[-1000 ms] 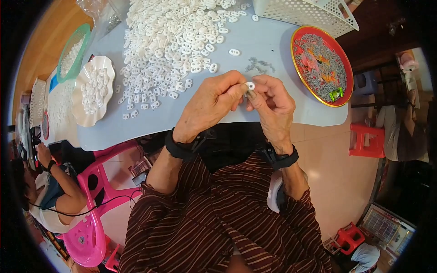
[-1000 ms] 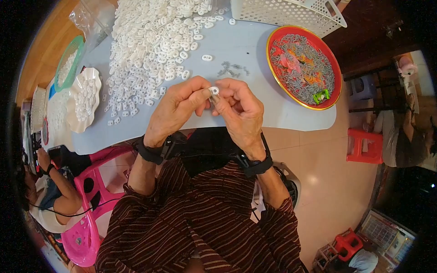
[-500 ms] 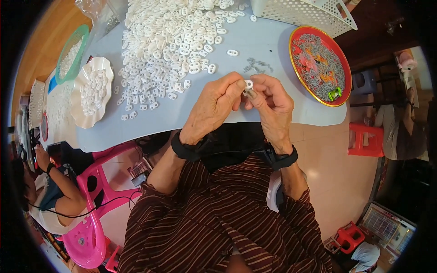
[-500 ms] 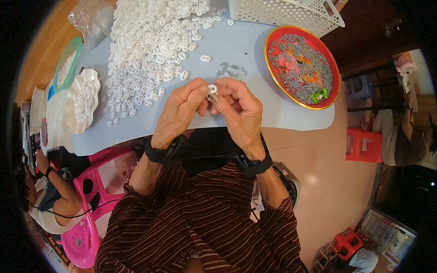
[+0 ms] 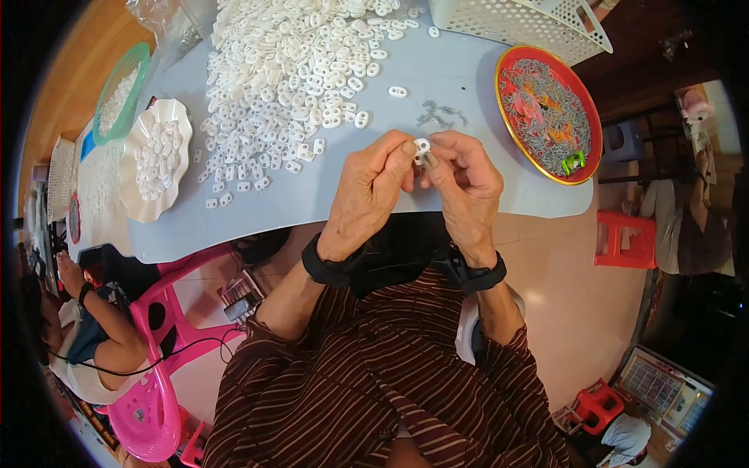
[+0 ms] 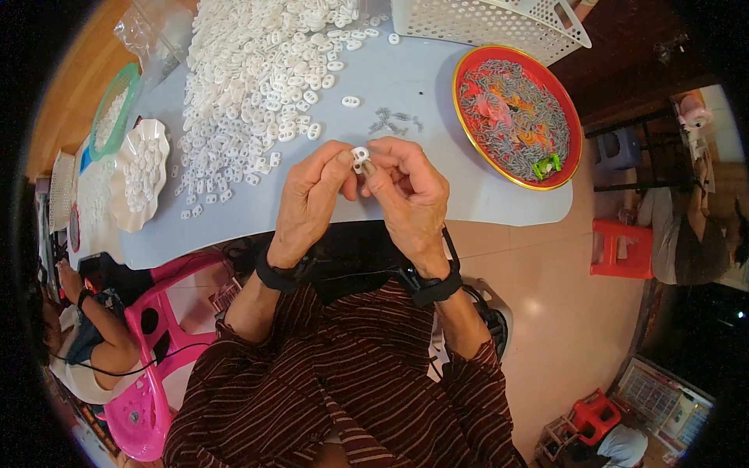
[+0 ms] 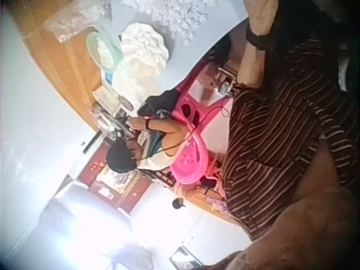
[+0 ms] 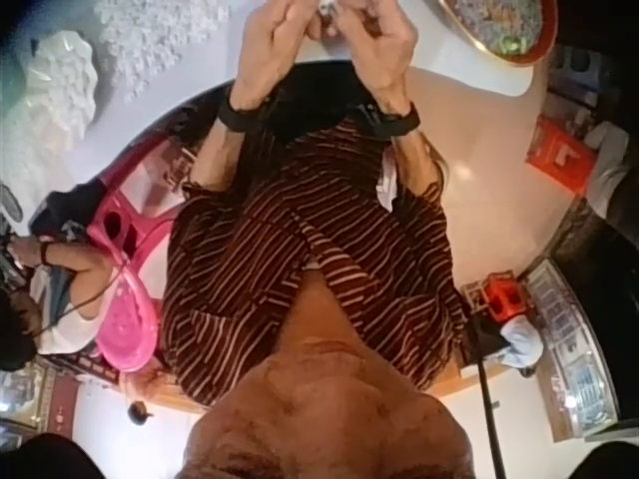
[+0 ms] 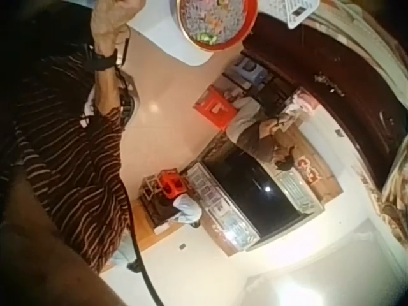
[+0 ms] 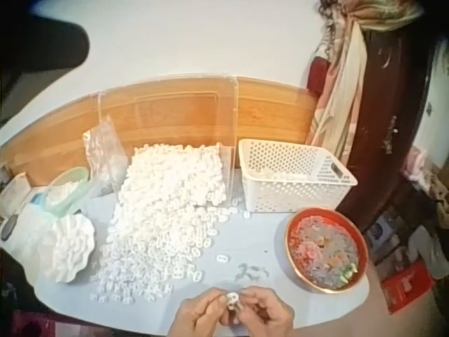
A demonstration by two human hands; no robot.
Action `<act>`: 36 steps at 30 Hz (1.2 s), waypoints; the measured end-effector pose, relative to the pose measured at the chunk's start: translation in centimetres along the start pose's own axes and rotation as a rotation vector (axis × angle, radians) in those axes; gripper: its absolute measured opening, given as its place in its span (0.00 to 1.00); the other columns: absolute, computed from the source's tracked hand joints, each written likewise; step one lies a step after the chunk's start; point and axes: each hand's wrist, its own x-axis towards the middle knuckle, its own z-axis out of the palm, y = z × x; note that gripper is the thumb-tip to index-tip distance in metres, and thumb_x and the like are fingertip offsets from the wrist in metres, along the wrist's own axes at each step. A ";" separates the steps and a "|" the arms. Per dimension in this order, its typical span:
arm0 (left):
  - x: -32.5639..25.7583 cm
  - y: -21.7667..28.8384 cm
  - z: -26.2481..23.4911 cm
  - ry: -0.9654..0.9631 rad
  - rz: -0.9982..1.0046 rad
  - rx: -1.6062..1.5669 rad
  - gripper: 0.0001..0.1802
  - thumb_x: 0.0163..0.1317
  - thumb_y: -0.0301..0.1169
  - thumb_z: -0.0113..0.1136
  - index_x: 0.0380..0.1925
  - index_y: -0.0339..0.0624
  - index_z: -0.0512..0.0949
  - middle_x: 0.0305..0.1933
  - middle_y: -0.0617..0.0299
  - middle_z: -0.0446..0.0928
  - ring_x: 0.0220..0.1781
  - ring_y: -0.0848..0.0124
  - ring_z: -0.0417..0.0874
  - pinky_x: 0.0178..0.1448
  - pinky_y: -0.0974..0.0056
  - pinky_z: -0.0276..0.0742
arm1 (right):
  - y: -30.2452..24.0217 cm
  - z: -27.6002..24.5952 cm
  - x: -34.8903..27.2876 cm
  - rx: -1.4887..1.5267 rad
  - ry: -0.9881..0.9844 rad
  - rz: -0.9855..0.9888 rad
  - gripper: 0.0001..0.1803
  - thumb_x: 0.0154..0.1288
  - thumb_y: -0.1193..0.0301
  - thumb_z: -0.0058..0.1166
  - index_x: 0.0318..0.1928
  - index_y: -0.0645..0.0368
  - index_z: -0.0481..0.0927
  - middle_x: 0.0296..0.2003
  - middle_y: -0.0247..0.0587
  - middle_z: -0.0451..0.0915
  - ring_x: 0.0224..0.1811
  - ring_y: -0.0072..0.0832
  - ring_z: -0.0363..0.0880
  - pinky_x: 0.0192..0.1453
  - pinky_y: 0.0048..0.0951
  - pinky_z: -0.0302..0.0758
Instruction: The person picks up a white plastic piece and a small metal pin by hand, inserts the pin into the piece, and places the assembled unit onto the table, repeating the process.
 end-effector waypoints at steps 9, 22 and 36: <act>0.7 0.1 -1.1 -0.108 -0.038 0.010 0.13 0.70 0.32 0.46 0.29 0.36 0.73 0.17 0.68 0.66 0.21 0.81 0.63 0.25 0.71 0.60 | -0.3 -0.2 0.2 0.018 -0.066 0.051 0.14 0.66 0.77 0.56 0.52 0.64 0.76 0.35 0.36 0.82 0.31 0.17 0.76 0.36 0.18 0.74; 0.9 -0.2 -1.3 -0.102 -0.037 -0.021 0.13 0.68 0.31 0.46 0.25 0.36 0.70 0.17 0.67 0.66 0.22 0.80 0.64 0.26 0.71 0.61 | -0.1 -0.2 0.2 -0.033 -0.111 0.021 0.17 0.60 0.81 0.61 0.51 0.64 0.79 0.31 0.33 0.79 0.29 0.17 0.75 0.33 0.18 0.74; 0.5 -0.2 -0.8 -0.081 0.006 0.022 0.11 0.68 0.30 0.48 0.32 0.35 0.75 0.18 0.65 0.69 0.21 0.80 0.66 0.26 0.71 0.62 | -0.5 -0.4 0.2 0.041 -0.097 0.035 0.14 0.65 0.80 0.57 0.51 0.65 0.76 0.36 0.34 0.79 0.34 0.18 0.78 0.37 0.19 0.74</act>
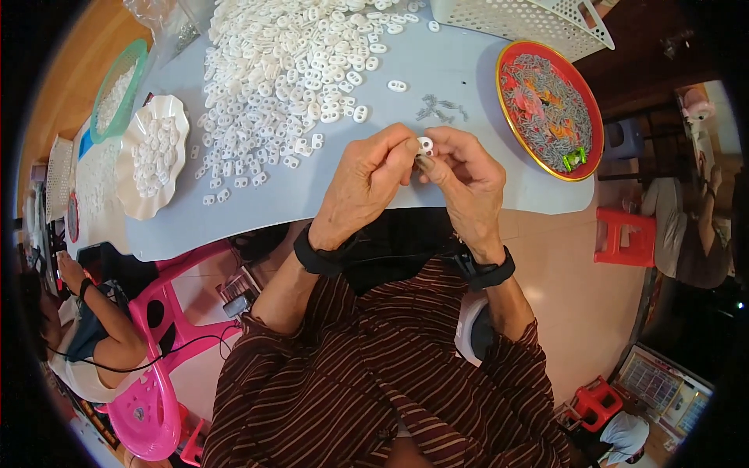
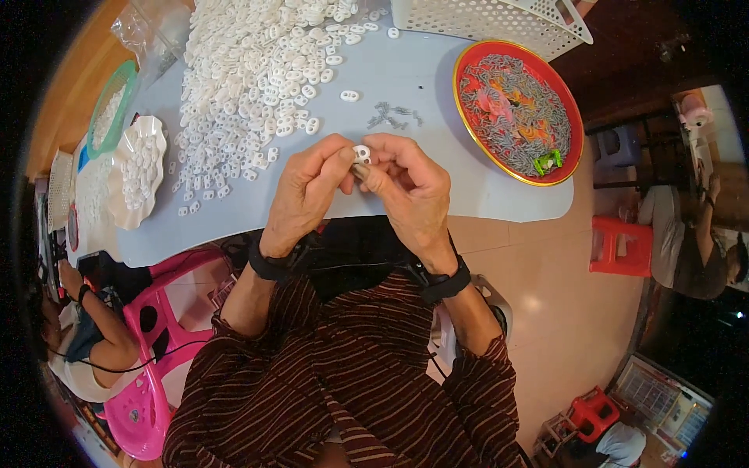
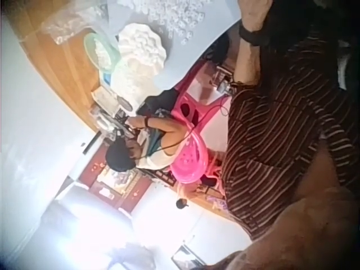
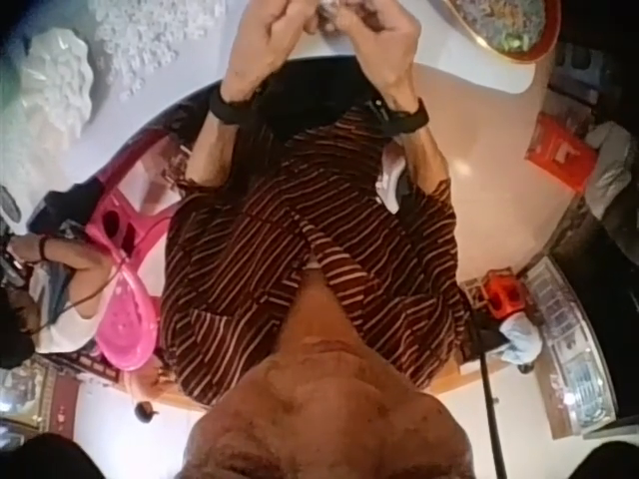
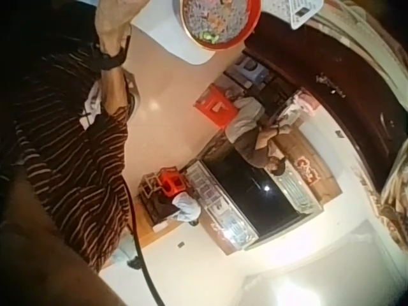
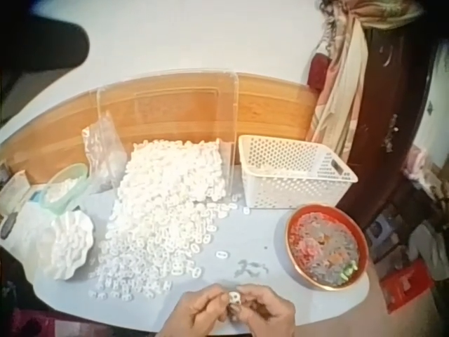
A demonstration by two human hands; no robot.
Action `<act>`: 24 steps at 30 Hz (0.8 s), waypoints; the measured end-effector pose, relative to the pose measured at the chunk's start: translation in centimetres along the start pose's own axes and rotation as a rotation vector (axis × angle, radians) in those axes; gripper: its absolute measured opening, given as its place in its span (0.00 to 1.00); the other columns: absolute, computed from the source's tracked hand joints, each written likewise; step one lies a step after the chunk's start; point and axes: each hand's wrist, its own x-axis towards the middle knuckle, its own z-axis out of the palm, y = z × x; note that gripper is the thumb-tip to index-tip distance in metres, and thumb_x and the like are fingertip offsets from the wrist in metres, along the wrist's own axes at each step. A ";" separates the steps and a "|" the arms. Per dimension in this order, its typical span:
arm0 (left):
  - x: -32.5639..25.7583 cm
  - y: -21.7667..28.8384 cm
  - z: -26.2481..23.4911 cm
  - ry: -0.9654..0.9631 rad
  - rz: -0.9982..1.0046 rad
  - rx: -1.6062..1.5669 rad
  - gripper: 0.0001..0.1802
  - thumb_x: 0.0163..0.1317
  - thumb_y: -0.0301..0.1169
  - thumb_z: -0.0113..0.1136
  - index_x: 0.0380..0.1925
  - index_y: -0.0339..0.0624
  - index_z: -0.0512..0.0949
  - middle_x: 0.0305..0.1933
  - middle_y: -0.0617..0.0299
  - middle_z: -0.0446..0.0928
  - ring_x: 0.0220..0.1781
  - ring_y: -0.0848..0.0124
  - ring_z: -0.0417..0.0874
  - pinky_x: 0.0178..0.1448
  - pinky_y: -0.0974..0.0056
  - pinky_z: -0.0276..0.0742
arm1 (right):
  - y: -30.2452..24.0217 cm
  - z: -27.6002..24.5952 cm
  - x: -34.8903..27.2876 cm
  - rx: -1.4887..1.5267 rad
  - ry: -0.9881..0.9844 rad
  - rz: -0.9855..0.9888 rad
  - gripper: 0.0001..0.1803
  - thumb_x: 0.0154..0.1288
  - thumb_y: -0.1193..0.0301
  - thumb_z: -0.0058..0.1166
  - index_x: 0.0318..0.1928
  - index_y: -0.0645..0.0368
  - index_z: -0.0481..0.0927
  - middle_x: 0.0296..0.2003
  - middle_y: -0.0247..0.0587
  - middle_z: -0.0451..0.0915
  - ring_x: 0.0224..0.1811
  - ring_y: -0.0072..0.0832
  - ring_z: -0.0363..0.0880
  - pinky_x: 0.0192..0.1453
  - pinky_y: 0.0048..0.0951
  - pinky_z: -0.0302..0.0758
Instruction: The person picks up a white plastic piece and a small metal pin by hand, inserts the pin into the piece, and places the assembled unit onto the table, repeating the process.
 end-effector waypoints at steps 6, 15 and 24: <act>-0.2 -0.2 0.3 0.026 0.032 0.024 0.10 0.68 0.29 0.49 0.33 0.34 0.75 0.18 0.64 0.70 0.21 0.79 0.67 0.26 0.70 0.64 | 0.5 -0.2 0.0 -0.020 0.012 -0.007 0.14 0.64 0.79 0.58 0.49 0.63 0.76 0.35 0.30 0.78 0.33 0.15 0.75 0.37 0.17 0.72; -0.1 -0.1 -0.1 -0.033 -0.006 0.046 0.11 0.68 0.31 0.47 0.31 0.34 0.74 0.17 0.64 0.69 0.21 0.79 0.67 0.26 0.70 0.64 | 0.3 -0.4 0.1 -0.110 -0.017 0.002 0.14 0.63 0.79 0.58 0.49 0.62 0.76 0.34 0.30 0.78 0.33 0.13 0.73 0.36 0.16 0.71; 0.0 -0.3 -0.3 -0.054 -0.037 -0.028 0.12 0.68 0.31 0.47 0.29 0.35 0.72 0.17 0.66 0.67 0.21 0.80 0.66 0.25 0.71 0.62 | 0.3 -0.5 -0.2 -0.064 -0.071 -0.010 0.18 0.61 0.80 0.59 0.52 0.64 0.75 0.35 0.33 0.79 0.36 0.17 0.77 0.42 0.20 0.76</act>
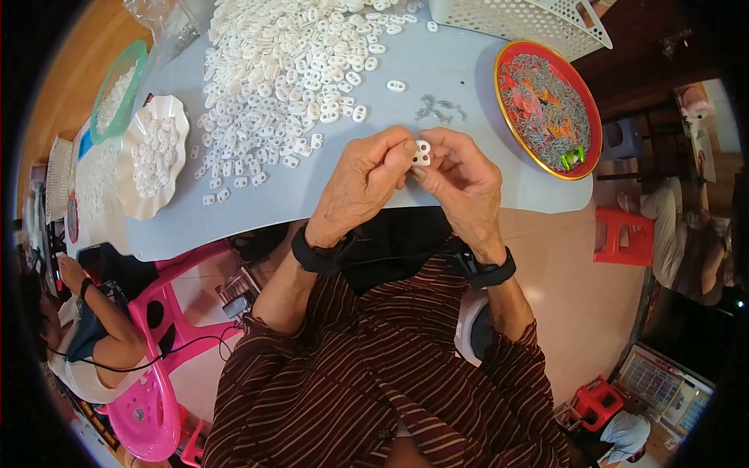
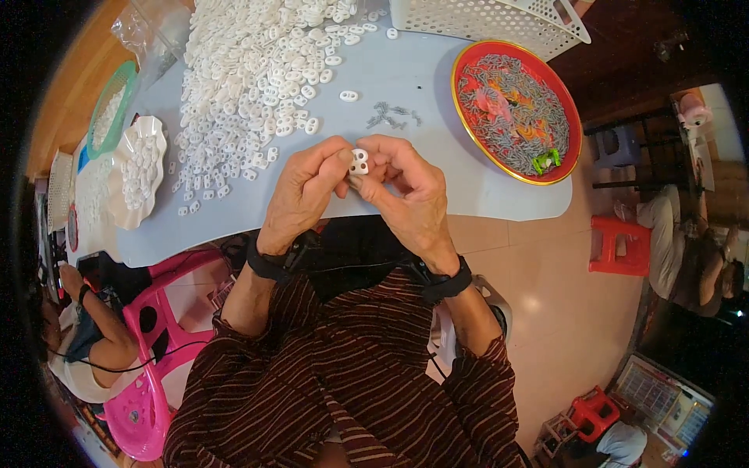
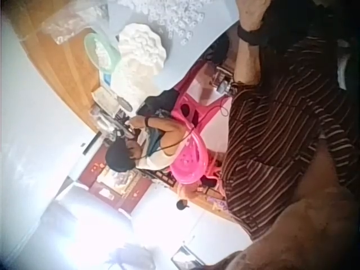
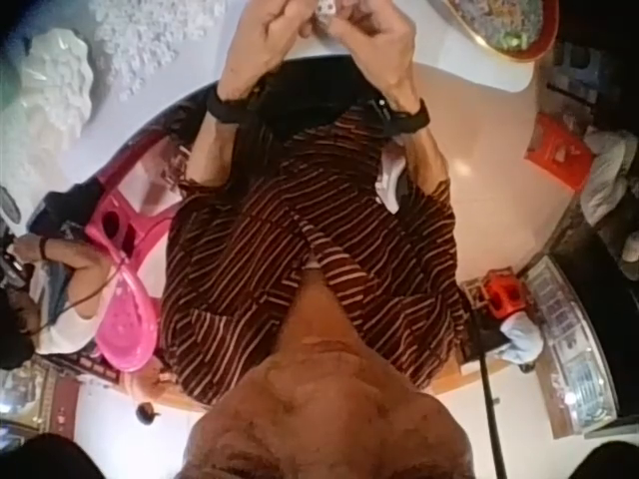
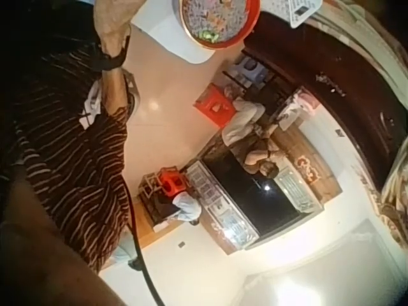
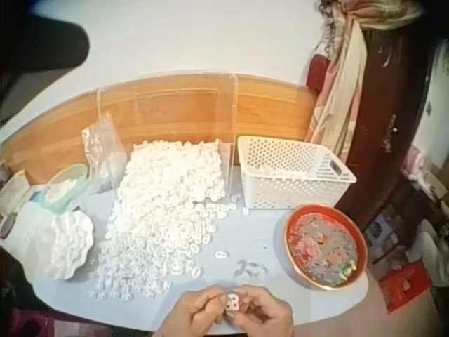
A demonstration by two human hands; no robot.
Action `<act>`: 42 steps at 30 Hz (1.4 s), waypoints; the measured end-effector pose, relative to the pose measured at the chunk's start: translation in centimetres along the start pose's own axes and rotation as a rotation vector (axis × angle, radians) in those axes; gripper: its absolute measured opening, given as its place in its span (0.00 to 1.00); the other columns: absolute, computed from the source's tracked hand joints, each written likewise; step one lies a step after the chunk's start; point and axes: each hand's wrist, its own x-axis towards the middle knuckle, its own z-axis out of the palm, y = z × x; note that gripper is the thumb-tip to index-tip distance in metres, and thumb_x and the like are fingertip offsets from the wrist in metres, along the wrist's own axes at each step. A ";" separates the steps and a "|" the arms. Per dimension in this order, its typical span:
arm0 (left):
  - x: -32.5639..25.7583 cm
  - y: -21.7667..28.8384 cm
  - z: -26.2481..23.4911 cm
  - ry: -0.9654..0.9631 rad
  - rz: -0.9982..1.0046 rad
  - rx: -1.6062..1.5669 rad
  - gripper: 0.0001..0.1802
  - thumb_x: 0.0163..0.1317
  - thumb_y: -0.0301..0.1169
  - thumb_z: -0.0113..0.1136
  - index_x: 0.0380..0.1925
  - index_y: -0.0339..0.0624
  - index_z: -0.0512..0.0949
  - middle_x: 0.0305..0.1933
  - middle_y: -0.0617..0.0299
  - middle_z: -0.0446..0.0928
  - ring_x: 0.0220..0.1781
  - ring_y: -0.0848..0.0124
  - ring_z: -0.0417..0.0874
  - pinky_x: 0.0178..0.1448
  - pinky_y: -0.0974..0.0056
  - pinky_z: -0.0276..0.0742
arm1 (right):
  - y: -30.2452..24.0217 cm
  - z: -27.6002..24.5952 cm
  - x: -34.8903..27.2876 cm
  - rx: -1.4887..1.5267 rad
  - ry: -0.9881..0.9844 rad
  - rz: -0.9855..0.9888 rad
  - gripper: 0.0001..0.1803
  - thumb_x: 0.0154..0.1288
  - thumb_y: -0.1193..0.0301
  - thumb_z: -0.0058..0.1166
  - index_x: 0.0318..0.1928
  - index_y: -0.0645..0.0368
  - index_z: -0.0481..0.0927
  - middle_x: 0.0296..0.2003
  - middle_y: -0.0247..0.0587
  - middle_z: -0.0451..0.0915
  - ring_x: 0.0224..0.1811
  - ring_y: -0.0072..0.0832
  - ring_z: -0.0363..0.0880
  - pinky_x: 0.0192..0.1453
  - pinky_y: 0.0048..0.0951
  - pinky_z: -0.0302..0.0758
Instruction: The person picks up a white plastic piece and a small metal pin by hand, inserts the pin into the piece, and places the assembled unit onto the table, repeating the process.
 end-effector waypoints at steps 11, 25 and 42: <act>0.0 0.0 0.3 0.030 0.013 -0.006 0.12 0.67 0.30 0.47 0.27 0.34 0.70 0.18 0.66 0.67 0.22 0.80 0.67 0.26 0.72 0.64 | -0.4 0.2 -0.1 -0.229 0.045 -0.124 0.18 0.57 0.81 0.63 0.49 0.63 0.78 0.32 0.34 0.79 0.33 0.19 0.77 0.38 0.20 0.77; -0.2 0.4 -0.1 -0.083 0.054 0.085 0.12 0.68 0.30 0.46 0.26 0.34 0.67 0.18 0.62 0.61 0.22 0.77 0.59 0.25 0.68 0.60 | -0.2 -0.7 0.0 -0.490 0.019 -0.337 0.17 0.51 0.80 0.67 0.44 0.64 0.81 0.32 0.40 0.83 0.29 0.23 0.81 0.35 0.23 0.81; -0.4 0.7 0.5 -0.072 0.060 0.090 0.12 0.67 0.29 0.45 0.27 0.31 0.67 0.23 0.54 0.69 0.23 0.67 0.68 0.30 0.63 0.67 | 0.3 -0.7 0.0 -0.433 0.044 -0.374 0.12 0.53 0.81 0.65 0.40 0.63 0.80 0.27 0.38 0.80 0.25 0.23 0.82 0.28 0.22 0.78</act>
